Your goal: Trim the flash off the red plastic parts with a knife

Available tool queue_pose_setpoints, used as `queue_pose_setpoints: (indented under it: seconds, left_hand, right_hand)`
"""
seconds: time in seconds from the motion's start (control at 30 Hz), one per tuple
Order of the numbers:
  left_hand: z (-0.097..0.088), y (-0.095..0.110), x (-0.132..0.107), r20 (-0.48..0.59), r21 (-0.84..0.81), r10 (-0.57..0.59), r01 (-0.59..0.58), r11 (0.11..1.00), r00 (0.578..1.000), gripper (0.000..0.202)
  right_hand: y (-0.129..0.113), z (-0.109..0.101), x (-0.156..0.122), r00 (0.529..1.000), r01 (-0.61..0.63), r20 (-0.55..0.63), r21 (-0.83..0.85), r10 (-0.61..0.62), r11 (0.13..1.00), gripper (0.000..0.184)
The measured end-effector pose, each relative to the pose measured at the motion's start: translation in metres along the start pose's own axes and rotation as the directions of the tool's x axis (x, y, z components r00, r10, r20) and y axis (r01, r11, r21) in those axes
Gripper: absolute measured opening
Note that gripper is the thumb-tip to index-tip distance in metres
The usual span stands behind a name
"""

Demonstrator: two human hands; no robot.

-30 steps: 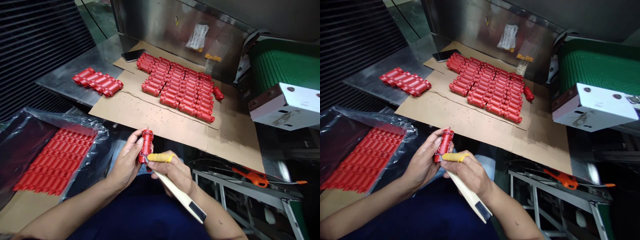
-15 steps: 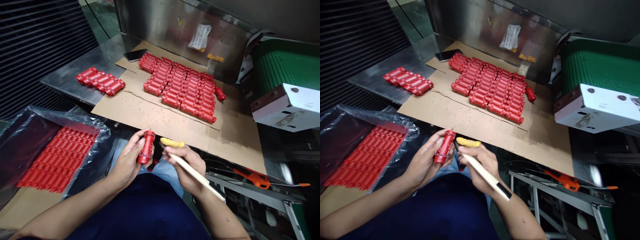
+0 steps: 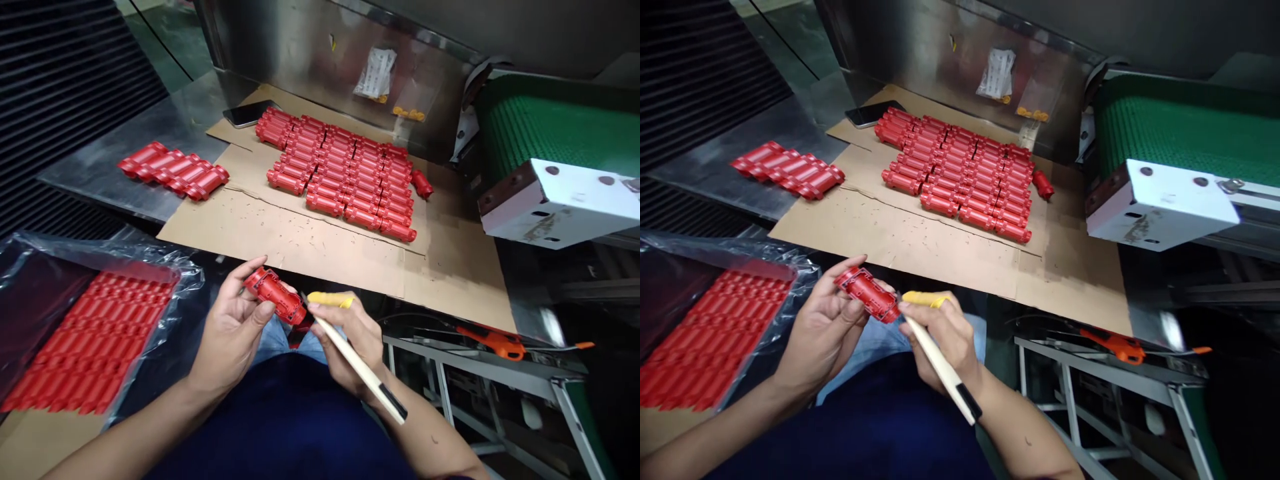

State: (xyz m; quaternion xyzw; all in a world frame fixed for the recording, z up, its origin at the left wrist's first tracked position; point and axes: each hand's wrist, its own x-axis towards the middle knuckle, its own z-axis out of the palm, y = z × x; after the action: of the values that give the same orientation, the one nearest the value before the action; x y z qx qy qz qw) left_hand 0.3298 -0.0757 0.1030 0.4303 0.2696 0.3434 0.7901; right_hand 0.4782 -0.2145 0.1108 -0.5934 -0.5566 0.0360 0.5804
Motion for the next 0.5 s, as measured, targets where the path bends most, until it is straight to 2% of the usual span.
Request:
queue_pose_setpoints:
  seconds: [0.13,0.3,0.5]
  left_hand:
    - [-0.0024,-0.0018,-0.0013,0.002,-0.010,0.052,-0.052,0.999,0.999,0.048]
    - [-0.0023,-0.0002,-0.0033,0.019,0.000,0.062,-0.062,0.998,0.998,0.047]
    - [-0.0013,0.0032,-0.0056,0.024,0.039,0.045,-0.046,0.998,0.999,0.047]
  right_hand:
    - [-0.0048,-0.0018,0.0016,0.997,0.079,0.015,0.012,-0.079,0.997,0.033]
    - [-0.0032,-0.0003,0.0044,0.991,0.137,-0.010,0.010,-0.137,0.991,0.034]
    - [-0.0029,0.0018,0.0081,0.989,0.145,-0.002,0.030,-0.145,0.989,0.038]
